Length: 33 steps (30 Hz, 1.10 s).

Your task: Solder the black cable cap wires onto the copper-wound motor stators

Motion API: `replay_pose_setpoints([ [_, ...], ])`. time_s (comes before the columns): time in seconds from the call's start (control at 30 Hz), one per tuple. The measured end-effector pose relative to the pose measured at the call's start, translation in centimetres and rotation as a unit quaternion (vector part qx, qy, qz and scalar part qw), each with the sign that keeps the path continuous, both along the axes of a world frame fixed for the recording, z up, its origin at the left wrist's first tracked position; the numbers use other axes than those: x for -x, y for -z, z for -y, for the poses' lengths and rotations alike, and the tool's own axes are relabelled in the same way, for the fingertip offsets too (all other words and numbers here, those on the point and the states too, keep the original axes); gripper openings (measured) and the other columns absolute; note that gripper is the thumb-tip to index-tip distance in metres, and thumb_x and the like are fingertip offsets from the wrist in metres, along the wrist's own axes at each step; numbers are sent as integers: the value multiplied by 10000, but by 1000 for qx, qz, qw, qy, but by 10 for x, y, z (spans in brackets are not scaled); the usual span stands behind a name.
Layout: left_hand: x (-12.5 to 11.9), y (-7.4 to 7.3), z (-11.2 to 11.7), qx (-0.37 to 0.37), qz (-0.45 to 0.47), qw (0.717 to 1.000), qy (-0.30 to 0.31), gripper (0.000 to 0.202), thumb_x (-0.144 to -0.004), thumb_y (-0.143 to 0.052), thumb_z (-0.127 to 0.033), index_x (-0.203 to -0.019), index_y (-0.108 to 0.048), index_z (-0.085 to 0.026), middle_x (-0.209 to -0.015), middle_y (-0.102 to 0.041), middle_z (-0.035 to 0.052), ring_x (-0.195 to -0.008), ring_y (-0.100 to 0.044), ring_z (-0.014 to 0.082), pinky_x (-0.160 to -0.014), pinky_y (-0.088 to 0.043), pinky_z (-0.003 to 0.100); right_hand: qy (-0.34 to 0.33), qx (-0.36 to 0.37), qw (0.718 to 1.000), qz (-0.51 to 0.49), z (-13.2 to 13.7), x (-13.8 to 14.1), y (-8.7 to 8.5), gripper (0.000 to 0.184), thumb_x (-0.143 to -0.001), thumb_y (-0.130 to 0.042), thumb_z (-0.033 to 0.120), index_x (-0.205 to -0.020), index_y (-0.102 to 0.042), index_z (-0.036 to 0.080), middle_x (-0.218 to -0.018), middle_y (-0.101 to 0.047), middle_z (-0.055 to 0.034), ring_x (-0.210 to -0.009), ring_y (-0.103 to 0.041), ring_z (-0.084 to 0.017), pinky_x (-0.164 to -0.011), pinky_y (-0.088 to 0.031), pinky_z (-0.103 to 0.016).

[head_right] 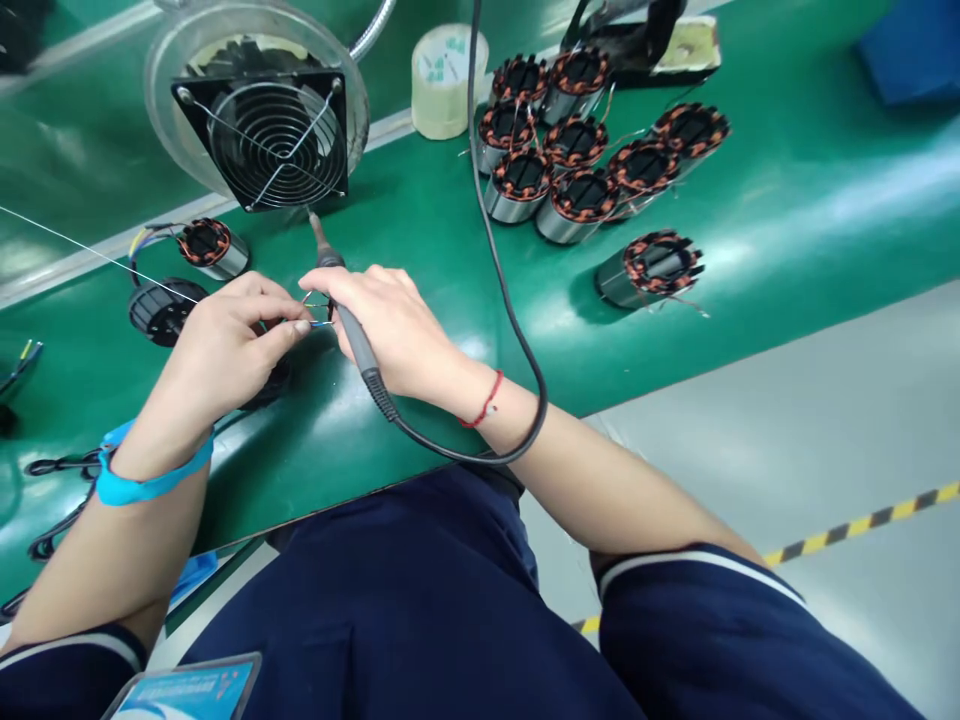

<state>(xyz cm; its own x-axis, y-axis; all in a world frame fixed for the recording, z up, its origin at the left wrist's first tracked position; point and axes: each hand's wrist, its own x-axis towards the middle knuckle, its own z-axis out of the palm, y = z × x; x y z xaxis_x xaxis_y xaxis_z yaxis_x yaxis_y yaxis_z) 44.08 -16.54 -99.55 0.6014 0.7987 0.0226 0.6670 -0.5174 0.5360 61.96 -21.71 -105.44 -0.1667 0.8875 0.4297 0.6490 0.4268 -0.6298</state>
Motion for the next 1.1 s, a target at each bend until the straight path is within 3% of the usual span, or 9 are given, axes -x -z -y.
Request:
replay_pose_setpoints([
  [0.13, 8, -5, 3, -11, -53, 998, 30, 122, -829, -586, -203, -896, -678, -160, -925, -605, 45, -847, -570, 178, -781, -454, 312, 25, -28, 999, -32, 1, 5, 10, 330, -892, -459, 164, -1215, -513, 204, -1007, -678, -34, -942, -616, -199, -937, -434, -393],
  [0.27, 13, -6, 7, -18, -54, 998, -10, 63, -820, -585, -175, -818, -643, -150, -828, -573, 26, -723, -529, 140, -678, -413, 272, 27, -37, 998, -54, 3, 4, 13, 350, -875, -459, 140, -1216, -504, 209, -1007, -681, -29, -984, -617, -199, -964, -421, -391],
  [0.4, 4, -2, 7, -22, -14, 1000, -17, 111, -829, -598, -192, -829, -704, -158, -783, -580, 21, -740, -543, 141, -678, -400, 269, 15, -33, 996, -80, 3, 4, 15, 353, -882, -450, 149, -1227, -484, 214, -962, -687, -8, -947, -624, -189, -957, -421, -391],
  [0.57, -11, 1, 5, -26, -18, 999, 1, 156, -843, -605, -231, -847, -754, -182, -671, -552, 2, -629, -504, 122, -608, -351, 268, 14, -44, 994, -101, 2, 4, 17, 344, -896, -445, 146, -1234, -478, 200, -978, -690, -10, -955, -621, -183, -960, -413, -383],
  [0.83, 1, -12, -3, 22, -45, 998, 39, 178, -856, -592, -287, -921, -698, -158, -827, -619, 18, -731, -550, 134, -671, -397, 255, 9, -34, 994, -102, 3, 4, 15, 326, -920, -435, 179, -1243, -475, 205, -989, -690, -21, -981, -616, -192, -973, -389, -387],
  [1.1, -8, -5, 1, 13, -16, 1000, 7, 168, -863, -586, -260, -827, -728, -177, -693, -575, -9, -642, -512, 112, -654, -397, 250, 8, -27, 995, -100, 3, 5, 15, 298, -933, -428, 198, -1226, -485, 203, -1006, -697, -22, -943, -618, -184, -961, -392, -384],
])
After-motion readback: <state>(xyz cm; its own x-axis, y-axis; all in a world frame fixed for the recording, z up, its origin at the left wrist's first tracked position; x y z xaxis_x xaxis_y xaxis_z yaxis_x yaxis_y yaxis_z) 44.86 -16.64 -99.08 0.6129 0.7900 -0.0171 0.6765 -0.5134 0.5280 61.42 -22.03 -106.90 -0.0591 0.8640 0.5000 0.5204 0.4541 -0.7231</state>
